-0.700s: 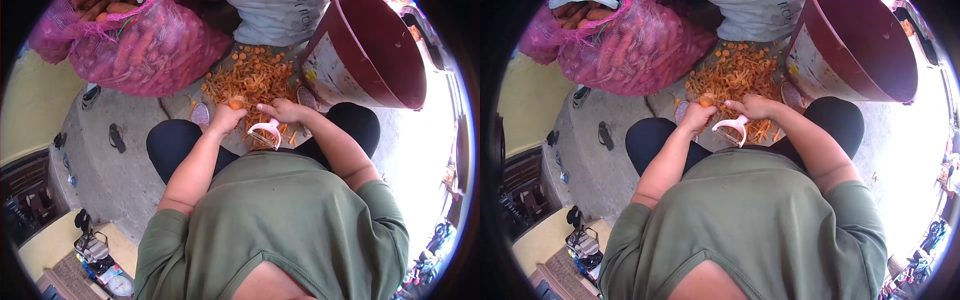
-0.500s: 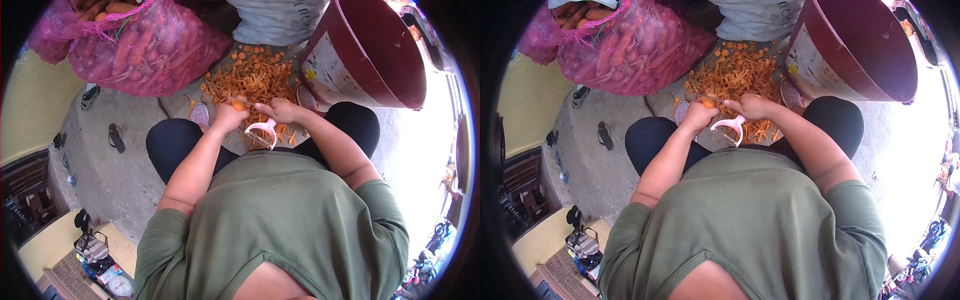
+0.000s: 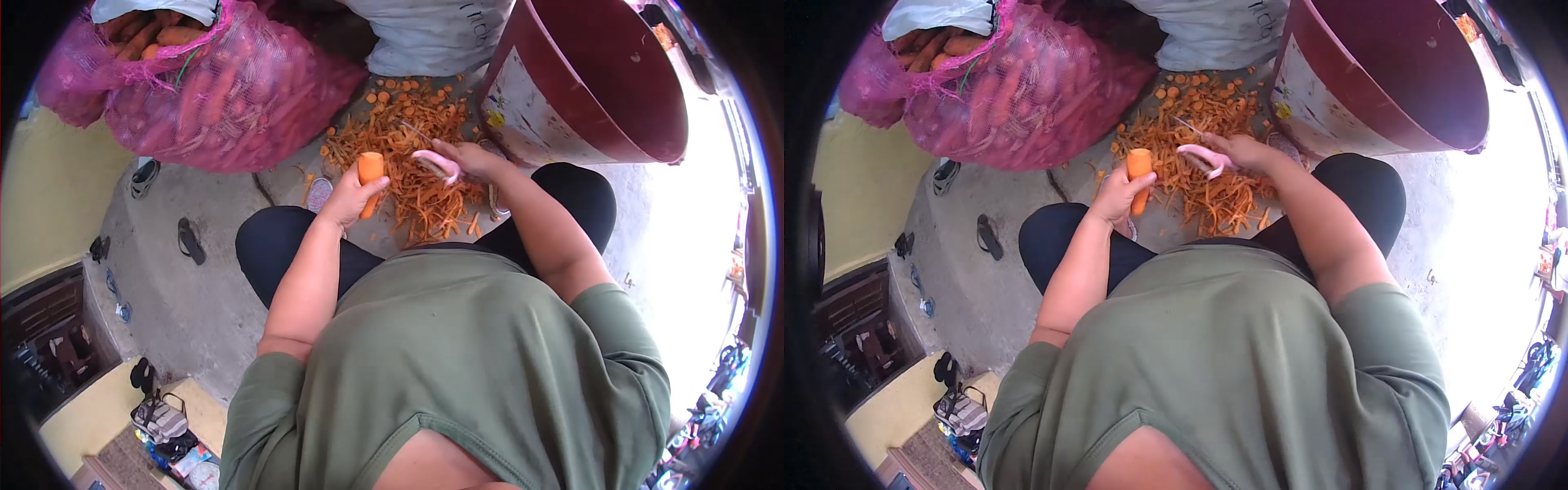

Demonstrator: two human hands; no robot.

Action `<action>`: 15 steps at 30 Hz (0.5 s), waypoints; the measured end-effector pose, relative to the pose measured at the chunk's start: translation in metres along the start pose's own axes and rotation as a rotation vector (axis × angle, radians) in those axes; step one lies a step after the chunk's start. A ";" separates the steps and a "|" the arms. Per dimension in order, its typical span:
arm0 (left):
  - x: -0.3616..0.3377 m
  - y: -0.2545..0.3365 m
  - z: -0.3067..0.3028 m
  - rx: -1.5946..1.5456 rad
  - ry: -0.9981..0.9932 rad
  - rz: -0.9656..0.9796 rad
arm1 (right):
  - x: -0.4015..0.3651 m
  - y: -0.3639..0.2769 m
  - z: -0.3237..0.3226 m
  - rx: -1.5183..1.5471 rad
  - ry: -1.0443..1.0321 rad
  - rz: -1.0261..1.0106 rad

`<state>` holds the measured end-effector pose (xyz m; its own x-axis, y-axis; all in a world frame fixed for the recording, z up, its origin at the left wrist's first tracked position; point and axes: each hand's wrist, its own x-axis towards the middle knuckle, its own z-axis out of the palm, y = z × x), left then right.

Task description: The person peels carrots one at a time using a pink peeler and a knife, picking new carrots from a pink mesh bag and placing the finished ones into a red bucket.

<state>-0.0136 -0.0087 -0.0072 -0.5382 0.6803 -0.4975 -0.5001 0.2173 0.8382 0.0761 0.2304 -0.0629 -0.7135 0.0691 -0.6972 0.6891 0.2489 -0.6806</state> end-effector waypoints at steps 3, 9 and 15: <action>-0.004 0.007 0.004 -0.035 -0.060 -0.042 | -0.039 -0.038 -0.005 0.214 -0.239 0.155; -0.002 0.010 0.012 0.351 0.045 -0.082 | -0.047 -0.058 0.016 -0.259 -0.274 -0.177; 0.002 0.005 0.011 0.567 0.026 -0.075 | -0.052 -0.065 0.024 -0.402 -0.182 -0.178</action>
<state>-0.0098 0.0013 -0.0012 -0.5350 0.6328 -0.5598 -0.0991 0.6110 0.7854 0.0716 0.1875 0.0126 -0.7576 -0.1697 -0.6302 0.4293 0.5978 -0.6770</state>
